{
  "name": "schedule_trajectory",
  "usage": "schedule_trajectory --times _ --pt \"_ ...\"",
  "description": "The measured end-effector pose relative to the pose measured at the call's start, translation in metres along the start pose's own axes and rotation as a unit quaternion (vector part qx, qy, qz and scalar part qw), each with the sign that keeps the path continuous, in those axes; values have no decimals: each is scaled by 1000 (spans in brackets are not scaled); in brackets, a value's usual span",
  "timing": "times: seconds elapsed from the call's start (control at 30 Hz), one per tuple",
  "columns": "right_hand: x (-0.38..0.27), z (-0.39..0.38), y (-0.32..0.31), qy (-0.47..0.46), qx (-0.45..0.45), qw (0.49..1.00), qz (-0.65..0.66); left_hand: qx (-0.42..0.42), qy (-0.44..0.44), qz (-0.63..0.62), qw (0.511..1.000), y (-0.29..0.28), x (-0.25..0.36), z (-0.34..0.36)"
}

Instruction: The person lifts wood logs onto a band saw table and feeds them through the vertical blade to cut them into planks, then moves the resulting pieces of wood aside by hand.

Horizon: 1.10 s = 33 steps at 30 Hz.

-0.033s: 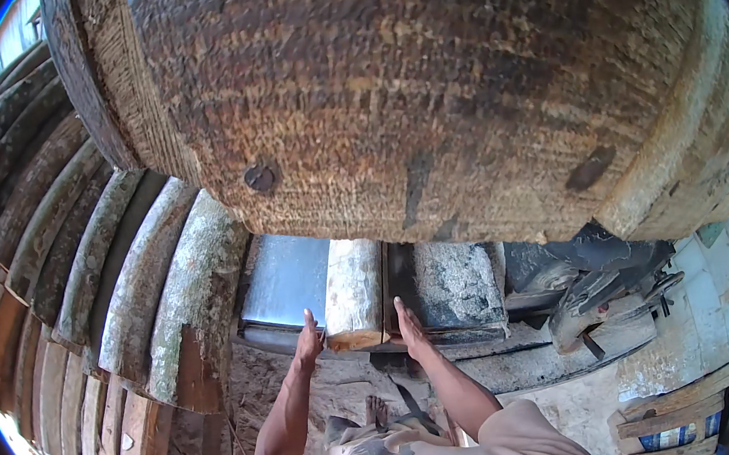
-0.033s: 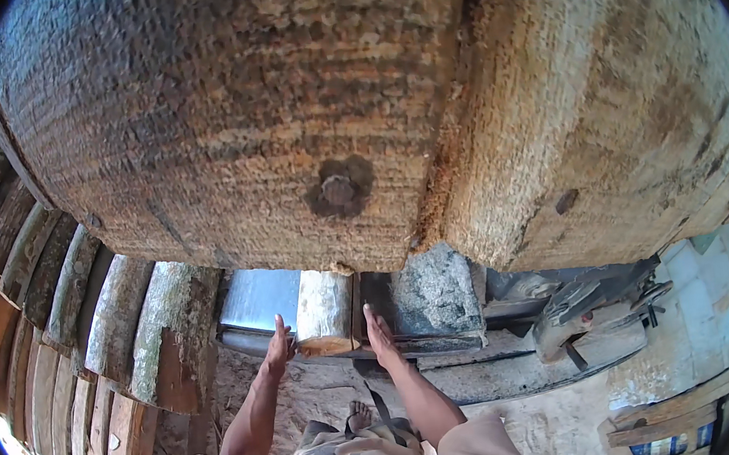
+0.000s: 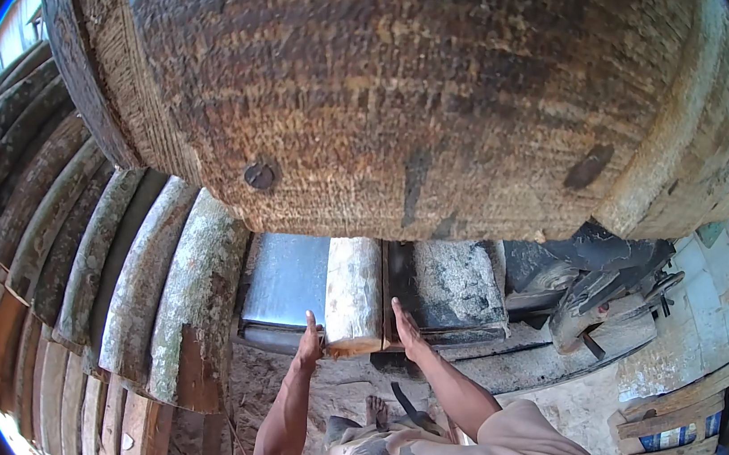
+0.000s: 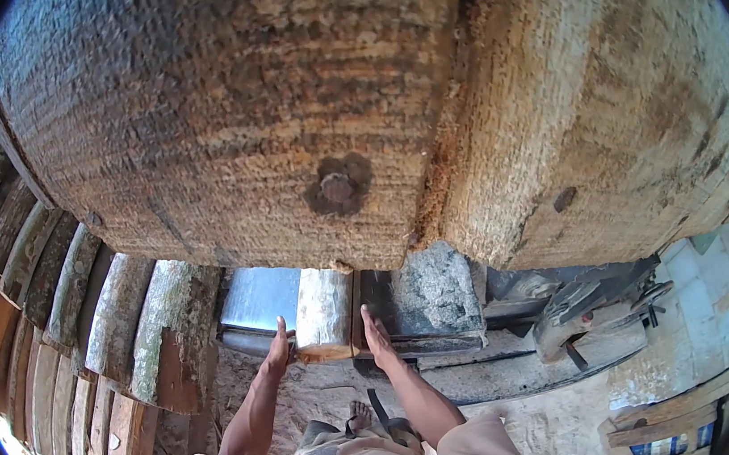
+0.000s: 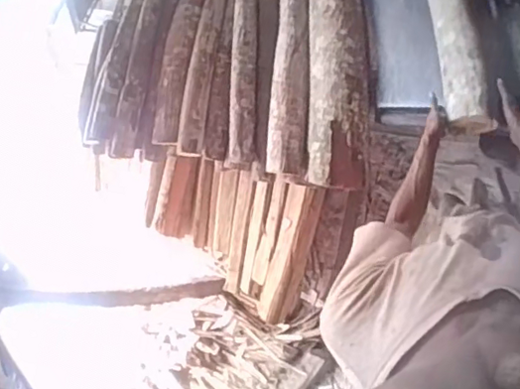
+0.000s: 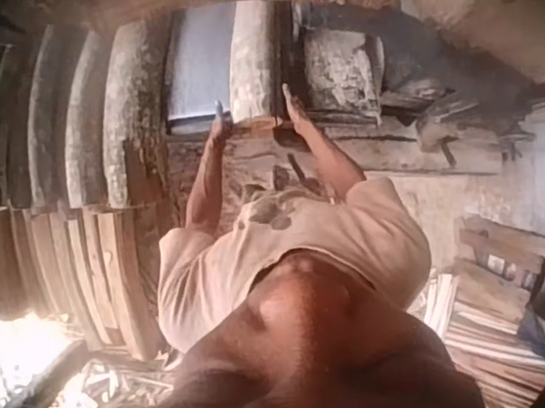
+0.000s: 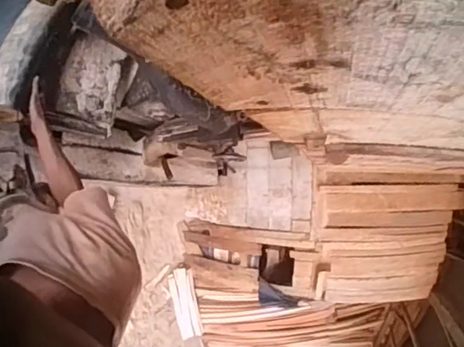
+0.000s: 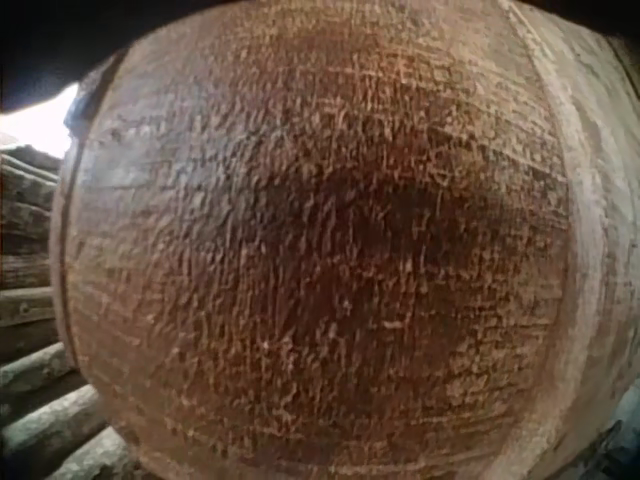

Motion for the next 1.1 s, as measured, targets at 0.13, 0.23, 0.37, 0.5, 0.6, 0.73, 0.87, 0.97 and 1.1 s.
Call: schedule_trajectory --times 0.13,0.23,0.37,0.5,0.6,0.73,0.87,0.97,1.1 --pt "13 -38 24 4 -32 999 41 -246 112 -8 963 49 -10 -61" --pt "25 -95 42 106 8 987 122 -236 -46 -60 969 44 -40 -119" --pt "60 -139 60 90 1 978 189 -218 5 -154 964 25 -95 -124" --pt "65 -198 68 42 54 985 161 -211 -35 -199 956 10 -148 -152" --pt "107 -223 64 46 56 986 151 -208 -59 -196 957 3 -188 -172" --pt "129 -282 75 52 85 988 121 -187 -21 -203 961 -7 -218 -224" --pt "163 -339 85 9 81 992 98 -170 -19 -186 967 -25 -271 -266" --pt "177 -395 98 20 92 990 107 -201 -28 -213 956 -39 -315 -294" --pt "207 -456 104 58 53 976 202 -176 -14 -194 965 -39 -351 -356"
Point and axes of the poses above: each hand's wrist, its own z-axis towards the middle knuckle, its own y-axis out of the palm, x = y × z, the point moved 6 cm from there along z, towards the middle knuckle, and after that the axes turned 9 degrees about -y, right-handed, at the moved point
